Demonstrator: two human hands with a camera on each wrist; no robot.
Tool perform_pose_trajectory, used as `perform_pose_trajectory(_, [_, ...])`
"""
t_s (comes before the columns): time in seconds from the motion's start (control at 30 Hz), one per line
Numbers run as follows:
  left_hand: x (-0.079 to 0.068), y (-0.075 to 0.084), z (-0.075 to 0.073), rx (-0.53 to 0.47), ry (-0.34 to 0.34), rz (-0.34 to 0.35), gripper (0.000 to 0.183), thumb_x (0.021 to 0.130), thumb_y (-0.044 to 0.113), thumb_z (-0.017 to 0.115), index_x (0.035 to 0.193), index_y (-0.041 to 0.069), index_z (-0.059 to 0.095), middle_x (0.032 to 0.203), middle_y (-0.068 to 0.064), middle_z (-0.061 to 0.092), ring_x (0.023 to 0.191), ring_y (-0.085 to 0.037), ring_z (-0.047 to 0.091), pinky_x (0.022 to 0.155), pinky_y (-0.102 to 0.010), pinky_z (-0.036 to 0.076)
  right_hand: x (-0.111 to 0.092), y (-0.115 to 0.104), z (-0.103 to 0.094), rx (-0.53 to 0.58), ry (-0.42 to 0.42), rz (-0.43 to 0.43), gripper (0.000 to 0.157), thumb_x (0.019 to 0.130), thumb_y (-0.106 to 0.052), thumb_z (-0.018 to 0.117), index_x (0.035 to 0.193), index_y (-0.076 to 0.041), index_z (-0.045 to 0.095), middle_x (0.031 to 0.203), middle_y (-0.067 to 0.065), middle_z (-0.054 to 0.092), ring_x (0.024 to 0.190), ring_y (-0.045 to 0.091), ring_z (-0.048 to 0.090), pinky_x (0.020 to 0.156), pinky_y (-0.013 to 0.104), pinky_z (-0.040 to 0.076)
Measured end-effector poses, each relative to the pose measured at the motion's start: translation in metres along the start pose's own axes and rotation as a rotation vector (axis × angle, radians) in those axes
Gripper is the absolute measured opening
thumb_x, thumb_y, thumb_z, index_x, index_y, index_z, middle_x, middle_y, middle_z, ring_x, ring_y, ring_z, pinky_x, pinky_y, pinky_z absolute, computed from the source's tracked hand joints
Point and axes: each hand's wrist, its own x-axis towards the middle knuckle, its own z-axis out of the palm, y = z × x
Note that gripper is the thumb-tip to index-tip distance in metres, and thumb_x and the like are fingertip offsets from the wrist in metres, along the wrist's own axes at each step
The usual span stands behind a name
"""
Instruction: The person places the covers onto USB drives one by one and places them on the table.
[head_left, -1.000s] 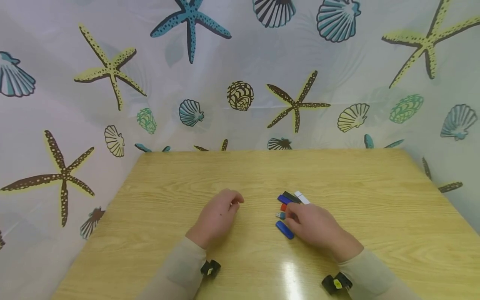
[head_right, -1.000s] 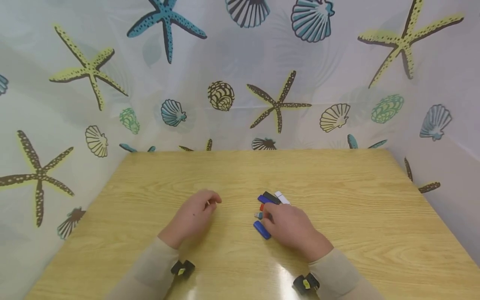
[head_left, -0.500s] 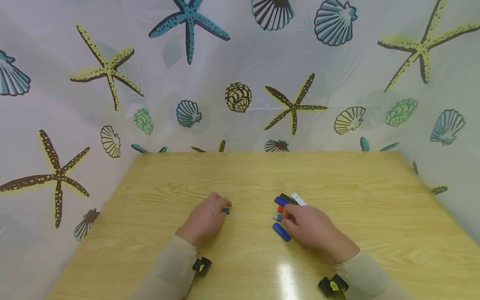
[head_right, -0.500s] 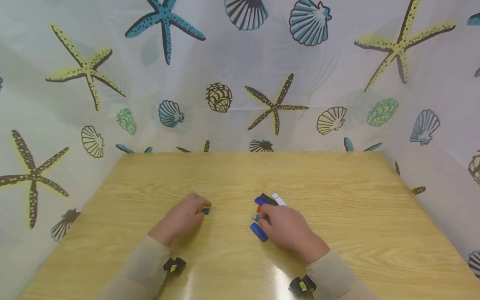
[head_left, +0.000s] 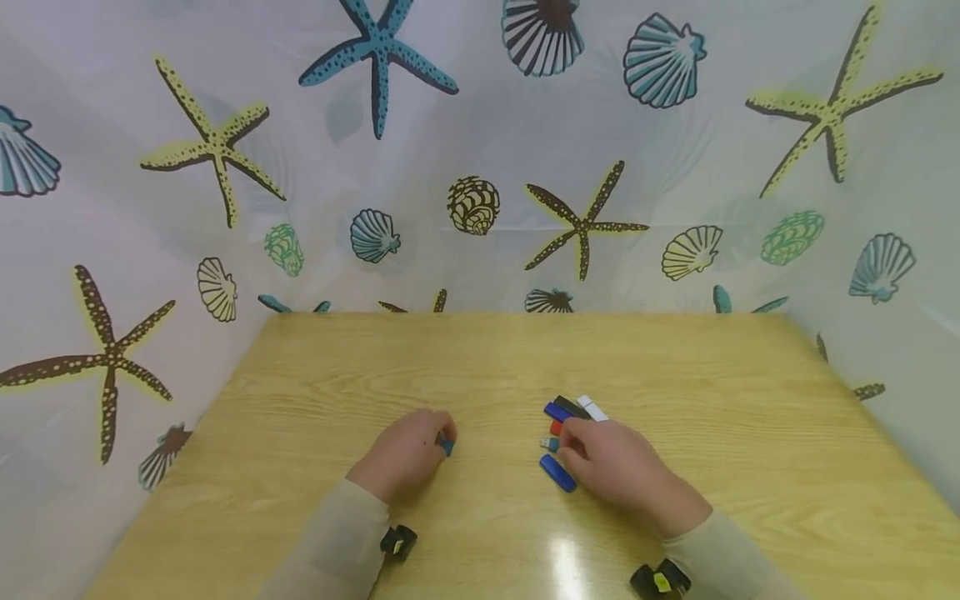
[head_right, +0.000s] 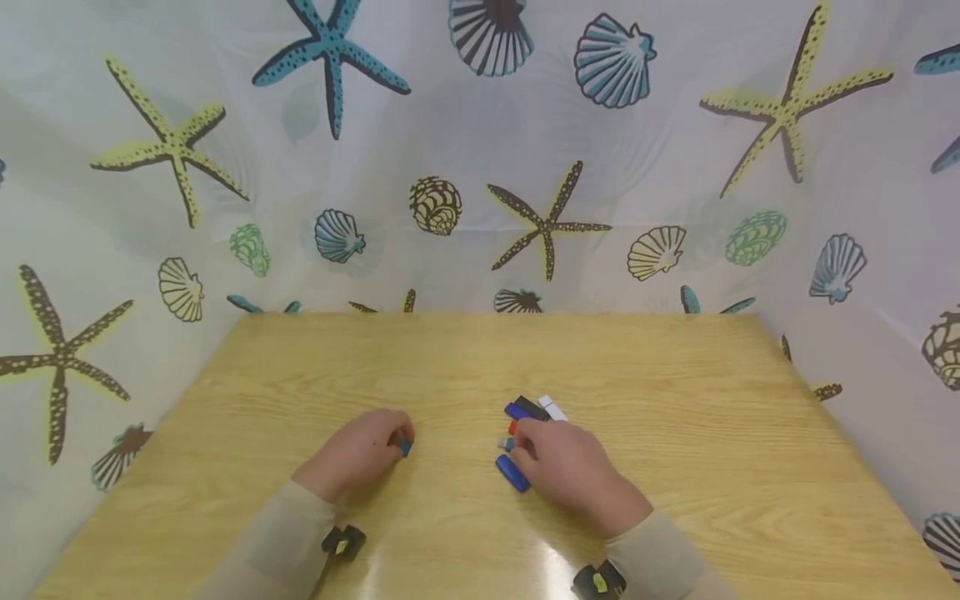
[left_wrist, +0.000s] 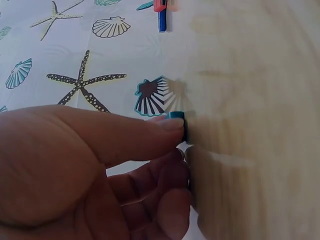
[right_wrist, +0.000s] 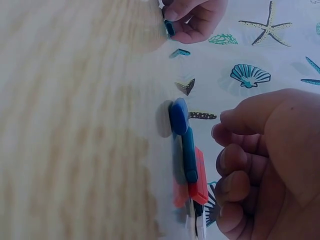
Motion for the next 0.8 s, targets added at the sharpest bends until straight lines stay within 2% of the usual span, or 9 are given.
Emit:
perform_pose_trajectory(0.17, [0.000,-0.002,0.002,0.017,0.001,0.028,0.017,0.090,0.001,0.063,0.087,0.018,0.061,0.084,0.003,0.057,0.076,-0.018,0.052,0.068,-0.038,0.046,0.001,0.001,0.003,-0.008,0.002,-0.001,0.007,0.096,-0.025,0.067,0.089,-0.025,0.063,0.065,-0.011,0.050,0.055,0.009,0.045,0.053,0.030,0.037])
perform_pose_trajectory(0.3, [0.000,-0.002,0.004,0.017,0.020,0.047,0.017,0.092,0.007,0.064,0.083,0.020,0.058,0.080,0.005,0.056,0.072,-0.016,0.051,0.065,-0.036,0.044,0.001,0.002,0.003,-0.006,0.008,-0.002,0.008,0.096,-0.024,0.066,0.089,-0.024,0.063,0.065,-0.011,0.050,0.055,0.009,0.045,0.054,0.030,0.038])
perform_pose_trajectory(0.47, [0.000,0.002,0.006,-0.004,0.041,0.055,0.007,0.096,0.015,0.060,0.091,0.019,0.060,0.084,0.007,0.058,0.074,-0.015,0.053,0.068,-0.036,0.045,0.002,0.002,0.002,0.018,0.019,0.034,0.005,0.098,-0.025,0.065,0.093,-0.022,0.065,0.069,-0.011,0.052,0.059,0.010,0.046,0.055,0.031,0.038])
perform_pose_trajectory(0.7, [0.001,0.013,0.004,-0.168,0.066,0.049,0.007,0.100,0.019,0.058,0.103,0.020,0.064,0.093,0.008,0.062,0.080,-0.016,0.057,0.073,-0.037,0.048,0.006,0.005,-0.001,0.022,0.083,0.092,0.003,0.097,-0.019,0.065,0.096,-0.021,0.066,0.080,-0.008,0.056,0.066,0.013,0.050,0.059,0.033,0.042])
perform_pose_trajectory(0.8, [0.000,0.015,0.004,-0.210,0.088,0.057,0.007,0.101,0.021,0.059,0.105,0.021,0.065,0.093,0.009,0.062,0.081,-0.015,0.057,0.073,-0.036,0.048,0.006,0.006,0.001,0.026,0.072,0.108,0.005,0.095,-0.017,0.067,0.099,-0.020,0.067,0.083,-0.007,0.057,0.069,0.014,0.051,0.061,0.033,0.043])
